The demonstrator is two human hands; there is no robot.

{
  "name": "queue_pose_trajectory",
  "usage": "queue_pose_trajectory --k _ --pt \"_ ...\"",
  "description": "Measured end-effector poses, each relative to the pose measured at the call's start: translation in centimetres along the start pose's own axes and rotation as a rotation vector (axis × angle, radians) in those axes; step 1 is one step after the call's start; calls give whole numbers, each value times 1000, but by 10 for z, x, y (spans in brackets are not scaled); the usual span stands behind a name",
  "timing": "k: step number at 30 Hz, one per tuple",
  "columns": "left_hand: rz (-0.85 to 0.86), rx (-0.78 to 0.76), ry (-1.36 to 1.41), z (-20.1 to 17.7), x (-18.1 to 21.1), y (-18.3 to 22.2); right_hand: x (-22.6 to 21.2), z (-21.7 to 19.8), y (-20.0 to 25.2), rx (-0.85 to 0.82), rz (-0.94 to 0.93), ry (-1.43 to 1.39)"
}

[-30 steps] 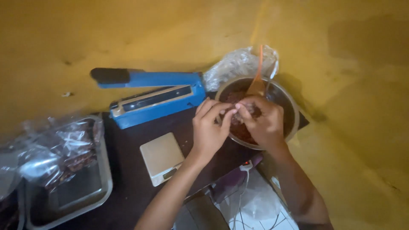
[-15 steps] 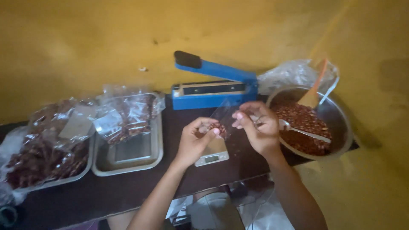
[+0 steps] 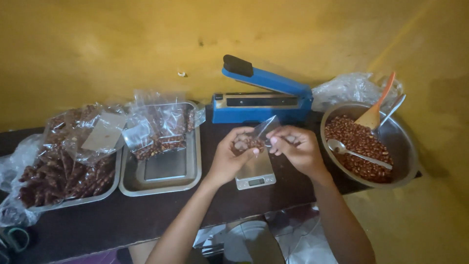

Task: Portioning peanuts into small plastic bags using a spoon and a digital scale for retail packaging.

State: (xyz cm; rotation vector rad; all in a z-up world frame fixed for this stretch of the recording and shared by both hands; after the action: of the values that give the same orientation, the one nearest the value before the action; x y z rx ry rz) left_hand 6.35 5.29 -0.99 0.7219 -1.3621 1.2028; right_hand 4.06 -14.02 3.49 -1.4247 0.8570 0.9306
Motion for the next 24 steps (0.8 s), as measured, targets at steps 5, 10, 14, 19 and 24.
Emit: queue_pose_trajectory --k 5,10,14,19,24 --pt "-26 9 33 -2 -2 1 0 -7 -1 -60 46 125" --pt "-55 52 63 -4 -6 2 -3 -9 -4 -84 61 231" --pt "-70 65 47 -2 -4 5 -3 -6 -6 -139 128 268" --pt "-59 106 21 -6 -9 8 -8 -10 -4 -122 239 268" --pt "-69 129 47 -7 -15 8 -23 -7 -9 -211 312 289"
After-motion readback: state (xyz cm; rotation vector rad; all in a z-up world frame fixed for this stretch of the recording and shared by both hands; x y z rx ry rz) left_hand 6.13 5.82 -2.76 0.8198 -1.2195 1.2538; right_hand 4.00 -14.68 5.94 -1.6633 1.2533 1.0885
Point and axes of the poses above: each hand's wrist, its own y-axis away from the middle knuckle, its own z-axis out of the palm, x = y × z, the point moved 3 cm from there along -y, towards the middle knuckle, and after that the axes turned 5 degrees about -y, right-handed, at the moved point
